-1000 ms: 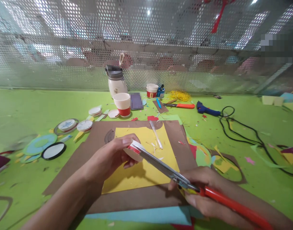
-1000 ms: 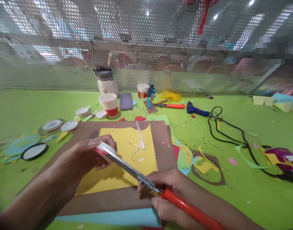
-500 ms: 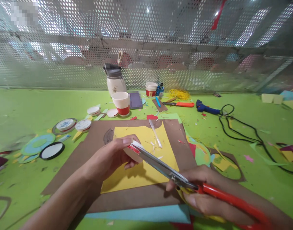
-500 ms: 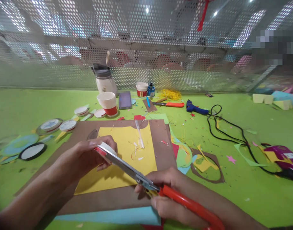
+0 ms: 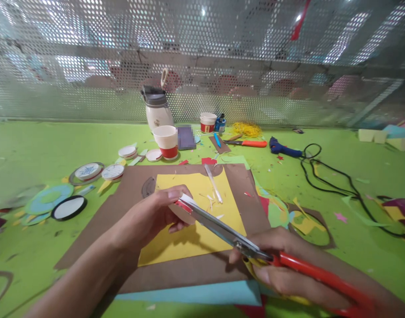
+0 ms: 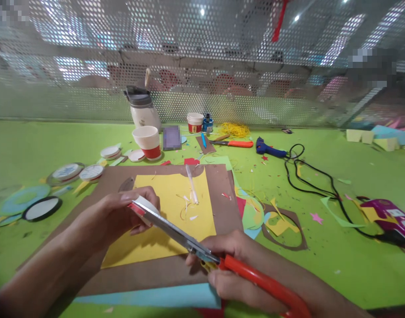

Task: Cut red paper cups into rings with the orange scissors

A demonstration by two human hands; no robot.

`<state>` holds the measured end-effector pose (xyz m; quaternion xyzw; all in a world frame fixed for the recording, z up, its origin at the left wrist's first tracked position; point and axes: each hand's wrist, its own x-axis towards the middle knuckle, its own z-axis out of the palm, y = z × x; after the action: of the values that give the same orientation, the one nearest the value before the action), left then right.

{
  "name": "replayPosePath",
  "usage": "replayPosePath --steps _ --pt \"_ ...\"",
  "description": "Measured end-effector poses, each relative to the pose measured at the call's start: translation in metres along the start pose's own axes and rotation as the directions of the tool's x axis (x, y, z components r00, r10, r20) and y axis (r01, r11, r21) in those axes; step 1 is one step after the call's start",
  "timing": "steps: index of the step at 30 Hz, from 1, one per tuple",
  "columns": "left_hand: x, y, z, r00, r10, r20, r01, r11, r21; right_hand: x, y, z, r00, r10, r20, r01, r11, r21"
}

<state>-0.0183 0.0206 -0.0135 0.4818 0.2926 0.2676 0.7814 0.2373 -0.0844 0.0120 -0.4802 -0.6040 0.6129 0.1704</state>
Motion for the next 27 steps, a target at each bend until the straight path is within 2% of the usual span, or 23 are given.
replayPosePath --steps 6,10,14,17,22,27 --pt "-0.001 0.004 0.003 0.997 0.037 -0.06 -0.031 0.995 0.1 -0.002 -0.002 0.001 0.999 -0.027 -0.039 0.028 0.999 0.015" --pt "-0.001 0.004 0.003 0.996 0.044 -0.074 -0.035 0.992 0.123 -0.003 -0.002 0.002 0.999 0.029 -0.018 -0.029 0.999 -0.014" --pt "-0.001 0.003 0.003 0.994 0.047 -0.099 -0.03 0.986 0.166 -0.006 0.002 0.001 0.996 -0.075 -0.052 0.071 0.995 -0.07" --pt "-0.001 0.003 0.002 0.996 0.024 -0.087 -0.01 0.986 0.164 -0.001 0.011 0.001 0.996 -0.083 -0.018 0.082 0.994 -0.068" --pt "0.0 0.002 0.001 0.997 -0.002 -0.08 0.013 0.99 0.142 0.013 0.028 0.009 0.994 -0.04 -0.098 0.034 0.998 -0.06" --pt "-0.001 0.005 0.005 0.997 -0.018 -0.078 0.027 0.993 0.116 0.014 0.025 0.01 0.994 -0.05 -0.093 0.049 0.999 -0.005"
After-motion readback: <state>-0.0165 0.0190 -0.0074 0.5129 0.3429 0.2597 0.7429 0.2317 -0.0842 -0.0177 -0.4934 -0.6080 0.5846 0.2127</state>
